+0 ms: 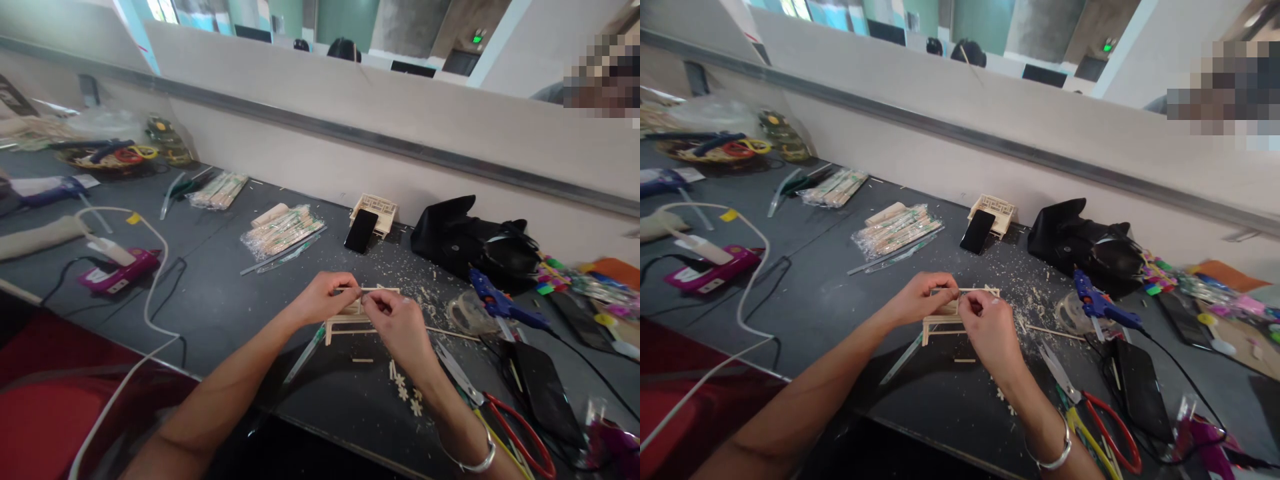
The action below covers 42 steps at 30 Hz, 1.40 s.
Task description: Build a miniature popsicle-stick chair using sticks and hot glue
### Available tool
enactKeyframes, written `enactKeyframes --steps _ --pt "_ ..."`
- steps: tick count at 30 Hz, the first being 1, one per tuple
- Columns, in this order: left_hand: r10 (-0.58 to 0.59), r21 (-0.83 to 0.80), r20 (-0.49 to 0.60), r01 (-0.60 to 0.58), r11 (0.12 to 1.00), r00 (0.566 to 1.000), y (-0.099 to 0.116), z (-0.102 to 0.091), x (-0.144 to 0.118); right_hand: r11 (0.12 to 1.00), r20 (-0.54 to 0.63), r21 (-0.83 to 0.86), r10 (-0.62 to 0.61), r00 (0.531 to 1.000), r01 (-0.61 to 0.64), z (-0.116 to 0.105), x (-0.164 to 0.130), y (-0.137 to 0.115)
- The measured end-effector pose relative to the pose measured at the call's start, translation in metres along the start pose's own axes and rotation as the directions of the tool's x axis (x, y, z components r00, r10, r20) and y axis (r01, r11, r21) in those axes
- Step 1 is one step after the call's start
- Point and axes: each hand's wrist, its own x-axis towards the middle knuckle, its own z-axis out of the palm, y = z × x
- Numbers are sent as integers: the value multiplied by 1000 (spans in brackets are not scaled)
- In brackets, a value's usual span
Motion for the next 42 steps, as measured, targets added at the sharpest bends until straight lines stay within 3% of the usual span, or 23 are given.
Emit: enactKeyframes --steps 7,11,13,17,21,24,27,33,37,42 --pt "46 -26 -19 -46 999 999 -8 -2 -1 1000 18 -21 11 1000 -11 -7 0 0" --pt "64 -6 -113 -65 998 992 -18 2 0 1000 -6 -14 10 1000 -10 -23 -8 -3" --pt "148 76 -182 -136 988 972 -22 5 -1 999 -19 -36 -17 1000 16 -34 -19 -1" --pt "357 229 -299 -296 927 885 -29 9 -5 996 51 -86 -29 998 33 -44 -51 16" --pt "437 290 -334 -350 891 835 -38 9 -8 964 189 -259 -15 982 65 -26 -76 37" --pt "495 334 -309 -395 856 812 -42 9 -9 859 265 -499 25 964 115 -6 -81 44" --pt "544 378 -265 -433 818 796 -45 9 -13 783 308 -599 33 951 167 8 -78 47" --pt "594 445 -220 -462 767 774 -52 11 -27 815 310 -539 -41 950 212 14 -73 55" --pt "607 471 -204 -466 749 768 -52 11 -32 886 285 -399 -122 951 234 10 -70 58" --pt "556 479 -113 -445 756 823 -46 6 -37 972 127 -138 -173 977 190 6 -62 62"
